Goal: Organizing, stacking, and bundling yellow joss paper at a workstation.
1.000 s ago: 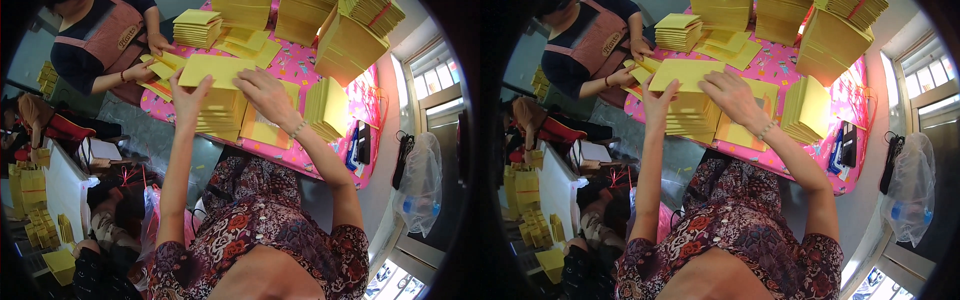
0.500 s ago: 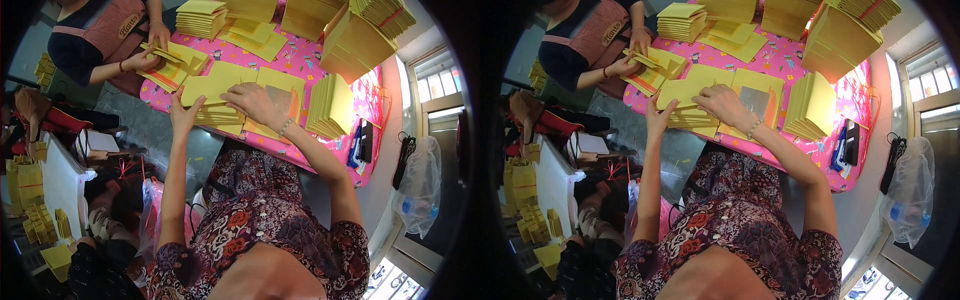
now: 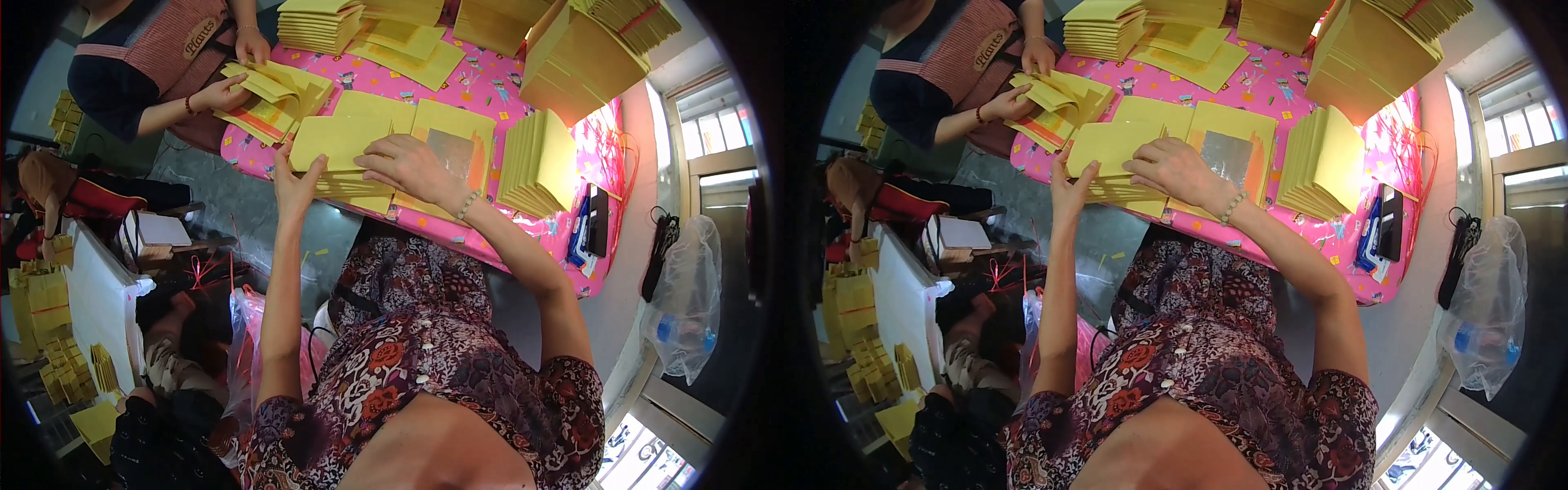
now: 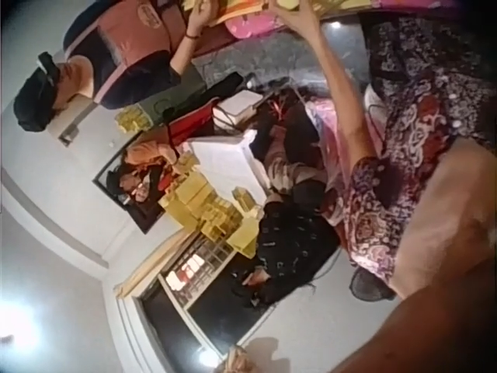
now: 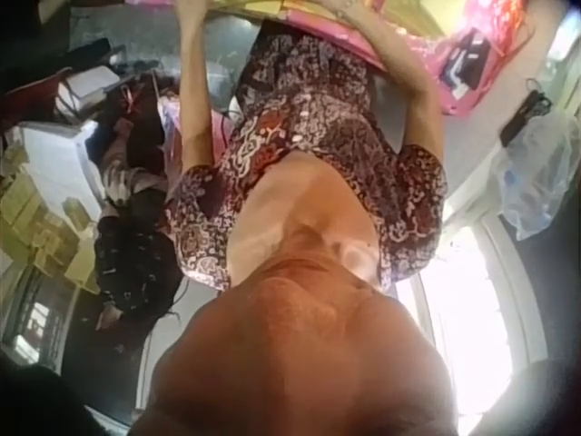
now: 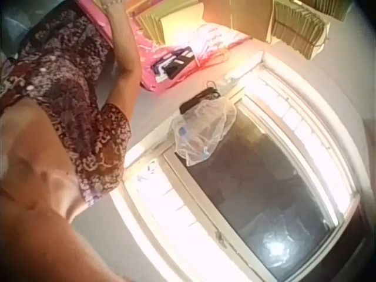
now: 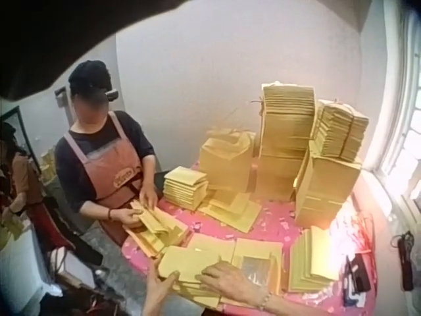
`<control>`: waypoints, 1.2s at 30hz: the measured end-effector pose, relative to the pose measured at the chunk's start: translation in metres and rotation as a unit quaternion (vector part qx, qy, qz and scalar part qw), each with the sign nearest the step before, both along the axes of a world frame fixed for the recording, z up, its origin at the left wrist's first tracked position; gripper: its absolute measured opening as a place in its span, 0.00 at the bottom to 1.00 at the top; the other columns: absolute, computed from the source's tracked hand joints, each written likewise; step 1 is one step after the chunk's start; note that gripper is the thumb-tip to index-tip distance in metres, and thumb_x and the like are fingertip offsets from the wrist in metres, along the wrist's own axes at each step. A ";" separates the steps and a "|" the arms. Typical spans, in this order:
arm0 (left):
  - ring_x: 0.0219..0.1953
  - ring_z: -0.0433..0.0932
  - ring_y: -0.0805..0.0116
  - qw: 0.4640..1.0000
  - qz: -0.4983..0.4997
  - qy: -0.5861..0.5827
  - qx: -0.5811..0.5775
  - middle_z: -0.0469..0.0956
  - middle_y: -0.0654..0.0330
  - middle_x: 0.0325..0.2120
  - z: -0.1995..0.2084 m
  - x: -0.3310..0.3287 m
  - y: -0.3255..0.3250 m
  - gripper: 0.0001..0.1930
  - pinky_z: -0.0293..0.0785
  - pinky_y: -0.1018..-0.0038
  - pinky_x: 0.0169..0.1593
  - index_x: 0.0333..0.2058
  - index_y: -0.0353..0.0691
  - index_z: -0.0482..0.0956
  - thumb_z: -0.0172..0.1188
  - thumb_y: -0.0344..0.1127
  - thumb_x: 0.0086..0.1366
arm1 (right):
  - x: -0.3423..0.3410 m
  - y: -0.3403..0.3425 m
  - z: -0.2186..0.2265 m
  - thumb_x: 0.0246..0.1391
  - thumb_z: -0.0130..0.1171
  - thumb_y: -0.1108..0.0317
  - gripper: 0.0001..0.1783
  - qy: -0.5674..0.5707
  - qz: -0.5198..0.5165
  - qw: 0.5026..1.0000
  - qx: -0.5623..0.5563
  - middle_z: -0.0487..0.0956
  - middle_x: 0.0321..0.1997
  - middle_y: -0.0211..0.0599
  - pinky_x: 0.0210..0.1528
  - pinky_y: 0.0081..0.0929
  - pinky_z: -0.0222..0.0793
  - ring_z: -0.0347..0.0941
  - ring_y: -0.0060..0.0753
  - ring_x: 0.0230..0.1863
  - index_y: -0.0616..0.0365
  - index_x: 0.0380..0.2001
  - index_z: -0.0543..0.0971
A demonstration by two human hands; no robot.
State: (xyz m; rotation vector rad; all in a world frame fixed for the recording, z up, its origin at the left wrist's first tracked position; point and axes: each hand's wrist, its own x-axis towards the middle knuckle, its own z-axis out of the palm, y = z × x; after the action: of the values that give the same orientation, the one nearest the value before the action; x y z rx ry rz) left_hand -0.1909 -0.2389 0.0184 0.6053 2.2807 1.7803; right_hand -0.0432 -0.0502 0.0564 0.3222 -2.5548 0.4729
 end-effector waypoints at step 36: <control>0.56 0.64 0.50 0.924 -0.077 0.322 -0.190 0.73 0.54 0.50 0.047 0.001 0.011 0.10 0.57 0.56 0.59 0.39 0.46 0.82 0.59 0.42 0.64 | 0.147 0.021 -0.023 0.48 0.66 0.61 0.18 -0.164 -0.162 0.971 -0.065 0.74 0.39 0.39 0.45 0.37 0.71 0.73 0.43 0.43 0.57 0.41 0.78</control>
State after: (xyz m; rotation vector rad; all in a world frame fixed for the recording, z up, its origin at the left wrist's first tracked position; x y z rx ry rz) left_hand -0.1894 -0.2276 0.0655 1.3984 2.7686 1.1103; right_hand 0.1038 -0.0293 0.0338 -0.2393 -2.8014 0.6033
